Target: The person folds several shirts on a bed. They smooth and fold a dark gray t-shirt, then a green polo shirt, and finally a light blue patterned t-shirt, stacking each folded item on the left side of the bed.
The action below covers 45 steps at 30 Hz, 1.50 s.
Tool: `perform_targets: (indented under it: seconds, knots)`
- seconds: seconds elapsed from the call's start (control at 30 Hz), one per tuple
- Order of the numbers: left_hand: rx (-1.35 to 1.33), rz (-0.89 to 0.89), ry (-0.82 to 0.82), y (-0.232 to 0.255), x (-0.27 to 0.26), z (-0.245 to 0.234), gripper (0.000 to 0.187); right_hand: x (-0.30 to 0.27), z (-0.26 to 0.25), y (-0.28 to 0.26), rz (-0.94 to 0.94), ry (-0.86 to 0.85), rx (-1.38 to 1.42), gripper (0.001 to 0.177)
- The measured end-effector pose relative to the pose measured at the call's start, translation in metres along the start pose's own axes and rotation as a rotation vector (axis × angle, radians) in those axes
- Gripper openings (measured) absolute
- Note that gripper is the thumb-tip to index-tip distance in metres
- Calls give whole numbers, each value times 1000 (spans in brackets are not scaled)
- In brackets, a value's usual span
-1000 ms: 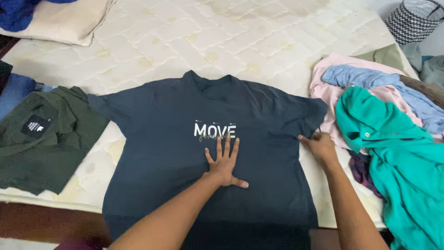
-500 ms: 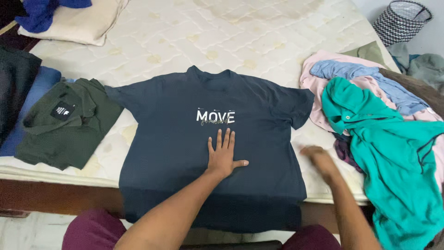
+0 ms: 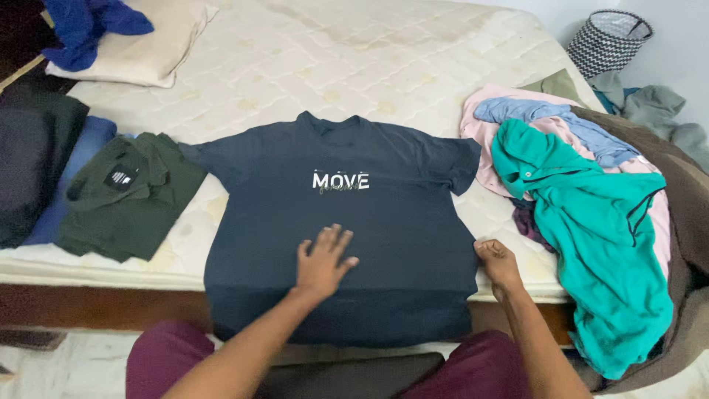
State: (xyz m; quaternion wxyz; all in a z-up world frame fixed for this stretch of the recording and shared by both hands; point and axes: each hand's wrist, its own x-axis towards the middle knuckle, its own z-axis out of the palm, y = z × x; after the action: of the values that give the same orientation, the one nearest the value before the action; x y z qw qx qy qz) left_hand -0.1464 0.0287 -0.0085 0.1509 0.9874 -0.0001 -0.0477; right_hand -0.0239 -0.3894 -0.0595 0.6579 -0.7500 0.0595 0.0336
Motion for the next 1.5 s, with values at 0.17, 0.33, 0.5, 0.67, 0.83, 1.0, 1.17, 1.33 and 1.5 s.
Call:
perform_targets:
  seconds: [0.17,0.33,0.5,0.67,0.83,1.0,1.17,1.33,1.5]
  knots:
    - [82,-436,292,-85,-38,-26,119,-25,17,-27,-9,-131,-354,38]
    - [-267,-693,417,-162,-70,-38,122,-61,21,-55,62,-197,-674,76]
    - [-437,-834,344,-210,-72,-28,85,-49,10,-36,7,-234,-832,90]
    - [-357,-647,179,-255,-81,-20,63,-41,-10,-21,-7,-290,-930,107]
    - [-554,-447,17,-286,-104,-44,42,-41,-9,-18,10,-202,-1028,114]
    - [-938,-411,-248,-260,-131,-47,31,-49,-4,-23,-34,-235,-1069,126]
    - [-949,-367,-496,-241,-139,-22,27,-62,4,-33,110,-246,-1053,127]
    - [-624,-259,-280,-254,-128,9,50,-75,4,-25,-52,-246,-1120,111]
    - [-117,-422,-285,-272,-138,-4,66,-83,-26,-21,-21,-170,-980,88]
